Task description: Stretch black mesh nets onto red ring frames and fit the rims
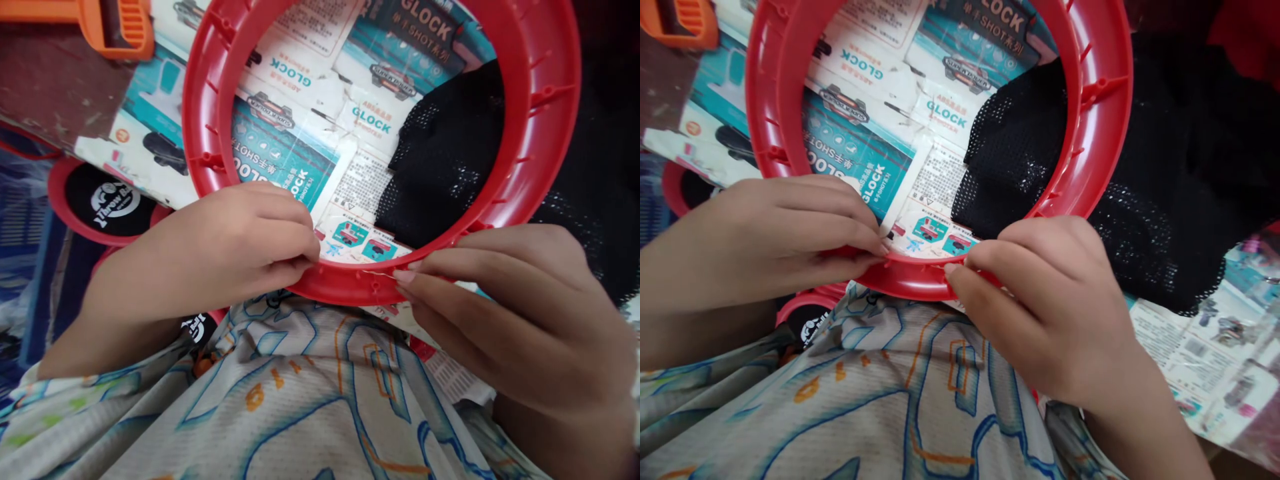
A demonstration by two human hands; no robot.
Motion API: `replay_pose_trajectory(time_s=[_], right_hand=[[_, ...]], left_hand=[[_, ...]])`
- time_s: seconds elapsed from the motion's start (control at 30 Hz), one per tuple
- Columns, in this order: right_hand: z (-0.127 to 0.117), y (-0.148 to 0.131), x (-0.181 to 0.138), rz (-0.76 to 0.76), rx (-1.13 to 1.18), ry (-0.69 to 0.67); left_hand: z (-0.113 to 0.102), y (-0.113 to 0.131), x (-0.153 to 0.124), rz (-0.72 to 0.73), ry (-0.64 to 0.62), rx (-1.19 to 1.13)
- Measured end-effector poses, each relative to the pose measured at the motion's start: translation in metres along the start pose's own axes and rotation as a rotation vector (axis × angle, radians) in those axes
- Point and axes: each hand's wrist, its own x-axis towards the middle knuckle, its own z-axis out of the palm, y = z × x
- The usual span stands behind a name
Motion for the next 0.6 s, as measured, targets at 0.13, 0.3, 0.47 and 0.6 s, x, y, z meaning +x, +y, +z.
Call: replay_pose_trajectory(time_s=[0.13, 0.3, 0.47, 0.6], right_hand=[[0.0048, -0.004, 0.0076, -0.058, -0.068, -0.019], [0.0048, -0.0045, 0.0086, -0.025, -0.056, -0.028], [0.0011, -0.0023, 0.0063, 0.006, -0.13, -0.054], [-0.0024, 0.0, 0.0086, -0.13, -0.238, -0.055]], left_hand=[[0.0053, -0.0007, -0.0021, 0.014, 0.012, 0.062], [0.0086, -0.0016, -0.0039, 0.04, 0.001, 0.071], [0.0084, -0.0044, -0.005, 0.045, -0.014, 0.005], [0.0099, -0.0062, -0.0054, 0.028, -0.004, -0.044]])
